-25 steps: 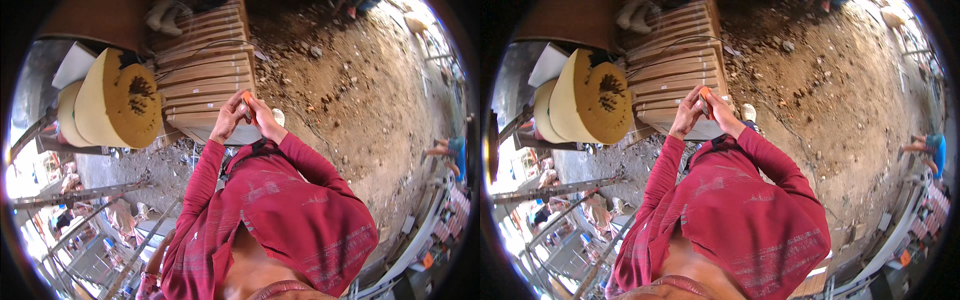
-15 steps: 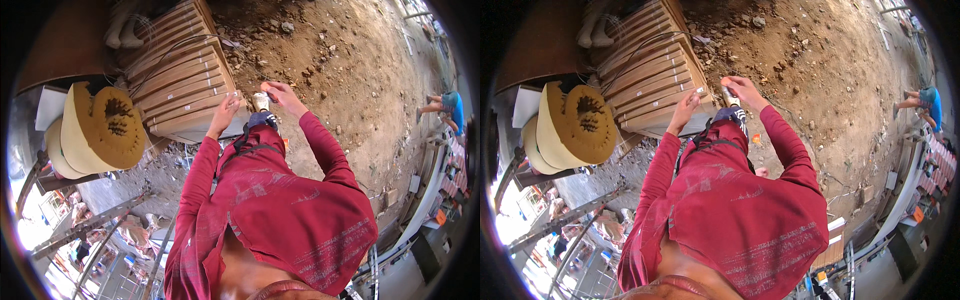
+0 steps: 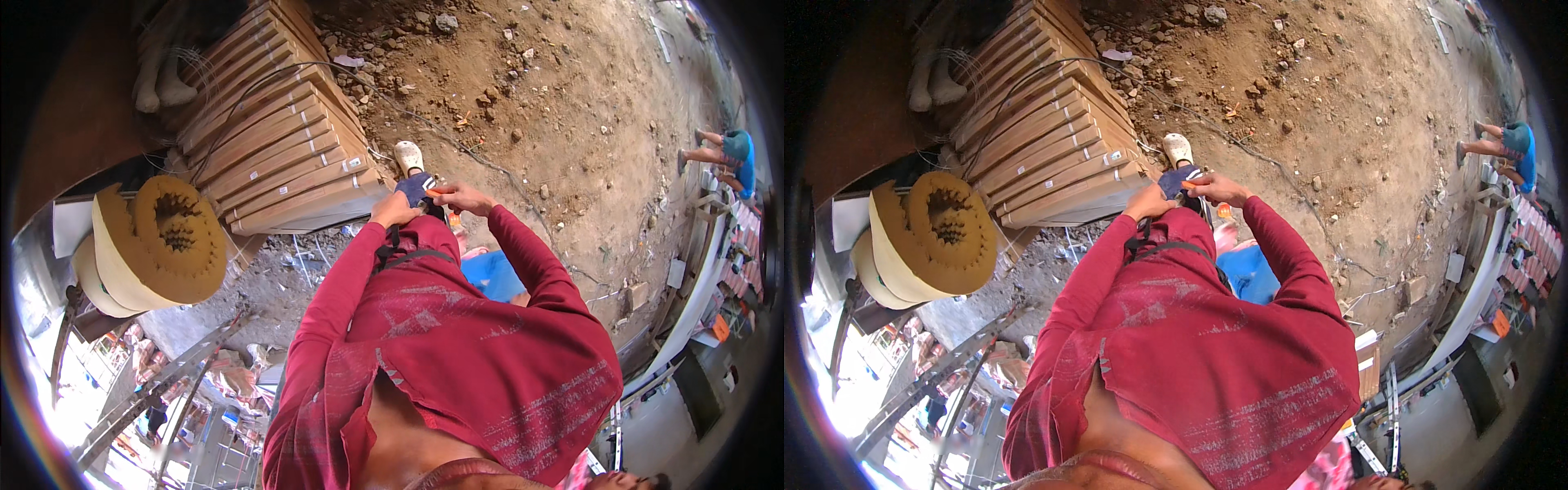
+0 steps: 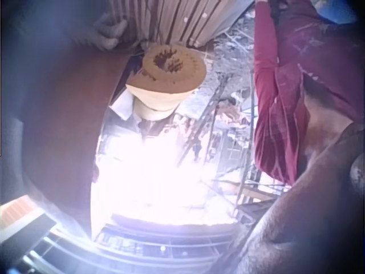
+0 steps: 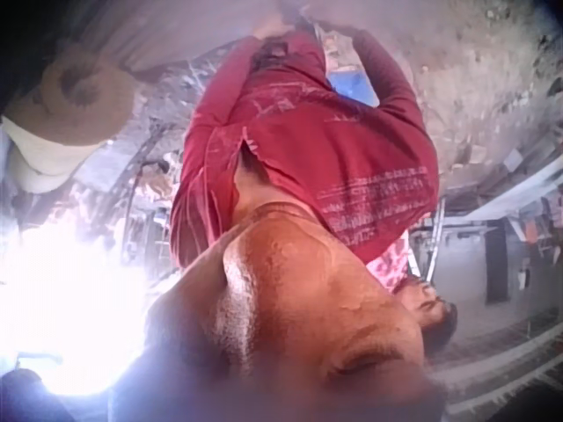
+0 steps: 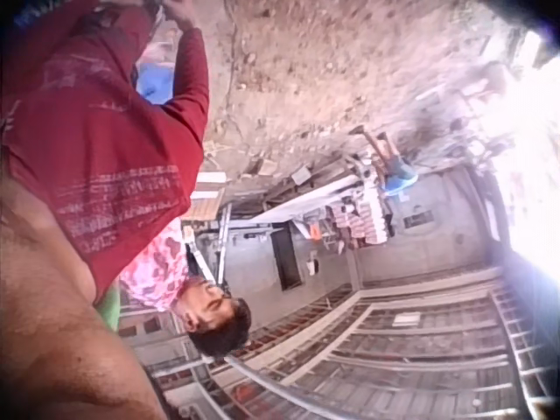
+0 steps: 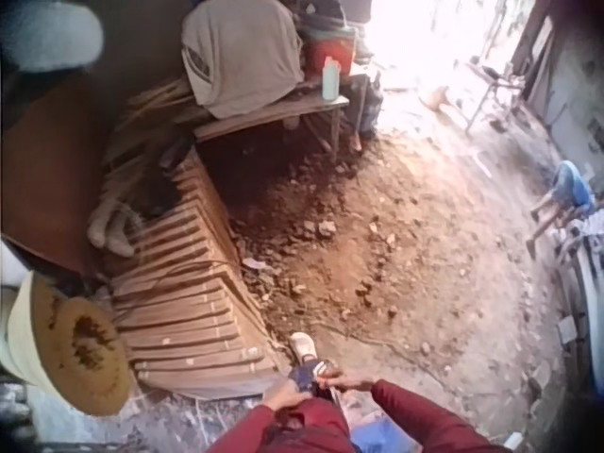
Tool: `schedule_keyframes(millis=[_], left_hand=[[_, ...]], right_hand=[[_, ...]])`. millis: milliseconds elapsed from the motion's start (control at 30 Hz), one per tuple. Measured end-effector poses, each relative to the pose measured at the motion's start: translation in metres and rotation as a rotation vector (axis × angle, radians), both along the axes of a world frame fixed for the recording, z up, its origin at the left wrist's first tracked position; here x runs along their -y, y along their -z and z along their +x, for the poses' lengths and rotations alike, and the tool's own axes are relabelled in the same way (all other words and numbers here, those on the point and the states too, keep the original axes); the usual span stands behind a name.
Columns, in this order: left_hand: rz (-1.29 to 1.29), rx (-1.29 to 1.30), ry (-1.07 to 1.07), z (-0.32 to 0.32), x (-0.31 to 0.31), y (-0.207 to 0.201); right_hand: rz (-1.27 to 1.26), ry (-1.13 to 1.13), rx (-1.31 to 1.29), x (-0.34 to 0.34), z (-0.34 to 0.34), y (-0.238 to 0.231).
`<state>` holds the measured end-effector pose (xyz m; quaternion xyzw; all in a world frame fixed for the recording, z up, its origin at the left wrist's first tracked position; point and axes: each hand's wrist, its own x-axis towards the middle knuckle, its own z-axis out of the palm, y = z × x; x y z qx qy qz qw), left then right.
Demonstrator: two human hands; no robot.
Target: The person uses a utility knife to cut straps and tape on stacked cardboard-wrapped panels. They remove the cardboard packaging and place the panels aside, repeating the process for multiple units in a construction area.
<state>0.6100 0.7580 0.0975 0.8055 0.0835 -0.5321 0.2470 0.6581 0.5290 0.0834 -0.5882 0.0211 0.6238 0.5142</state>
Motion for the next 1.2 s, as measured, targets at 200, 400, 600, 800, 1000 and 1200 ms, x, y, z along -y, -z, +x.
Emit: schedule_keyframes(millis=[200,400,600,800,1000,1200], left_hand=[[0.078,0.312,-0.213,0.010,0.022,-0.013],[0.045,0.325,-0.166,0.025,0.027,-0.015],[0.099,0.328,-0.251,0.018,0.012,-0.016],[-0.056,0.299,-0.126,0.017,0.028,0.005],[-0.234,0.319,-0.440,-0.016,-0.034,0.042],[-0.145,0.394,-0.630,-0.059,-0.093,0.080]], right_hand=[[0.074,-0.355,0.415,-0.011,-0.003,0.026],[-0.175,-0.349,0.784,-0.057,-0.032,0.087],[0.028,-0.142,0.878,-0.059,-0.043,0.068],[-0.081,-0.396,1.313,-0.041,-0.075,0.161],[0.025,-0.060,0.632,-0.050,-0.043,0.084],[0.014,-0.622,0.966,-0.059,-0.042,0.102]])
